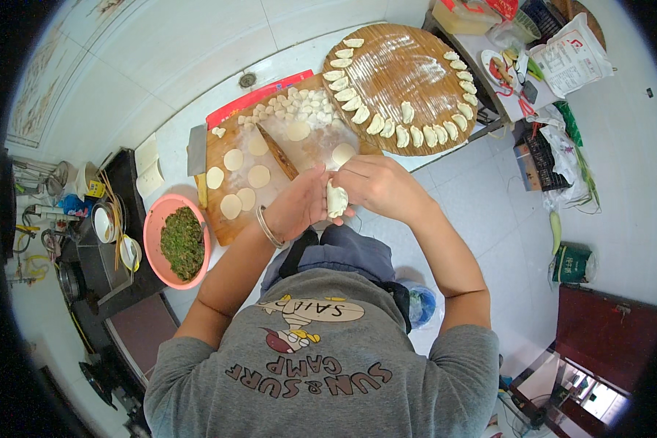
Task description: The person rolls small dough balls into flat circular wrappers using a rolling pin on a floured wooden board. They then scoop a green vegetable filling onto each wrapper, fold the dough in half, and pinch the edges to seal the dumplings. The finished dumplings are placed in rows on a large bamboo tray.
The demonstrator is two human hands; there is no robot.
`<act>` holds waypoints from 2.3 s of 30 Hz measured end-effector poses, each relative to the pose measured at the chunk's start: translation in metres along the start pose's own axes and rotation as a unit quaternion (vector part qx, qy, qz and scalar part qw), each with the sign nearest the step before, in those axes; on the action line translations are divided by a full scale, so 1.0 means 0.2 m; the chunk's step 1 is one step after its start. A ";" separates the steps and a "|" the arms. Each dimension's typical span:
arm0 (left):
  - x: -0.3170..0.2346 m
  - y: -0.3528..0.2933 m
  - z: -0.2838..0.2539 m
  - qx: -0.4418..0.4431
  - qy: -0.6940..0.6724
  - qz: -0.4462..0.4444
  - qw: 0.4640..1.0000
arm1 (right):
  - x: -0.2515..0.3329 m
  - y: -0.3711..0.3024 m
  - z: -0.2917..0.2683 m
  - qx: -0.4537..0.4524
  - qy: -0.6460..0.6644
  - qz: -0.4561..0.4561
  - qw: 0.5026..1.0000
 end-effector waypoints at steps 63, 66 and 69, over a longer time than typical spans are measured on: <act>0.56 -0.47 -1.68 -0.553 0.544 -0.132 0.617 | -0.20 0.21 1.21 -0.022 0.013 0.438 0.899; 0.58 -0.50 -1.72 -0.581 0.466 -0.196 0.638 | -0.08 0.20 1.30 -0.035 0.033 0.463 0.885; 0.63 -0.54 -1.71 -0.567 0.599 -0.152 0.545 | 0.01 0.16 1.36 -0.050 0.018 0.469 0.882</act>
Point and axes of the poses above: each hand's wrist, its own y-axis towards the middle knuckle, its own z-axis out of the palm, x = y × z, the point moved 2 cm from there along y, towards the middle knuckle
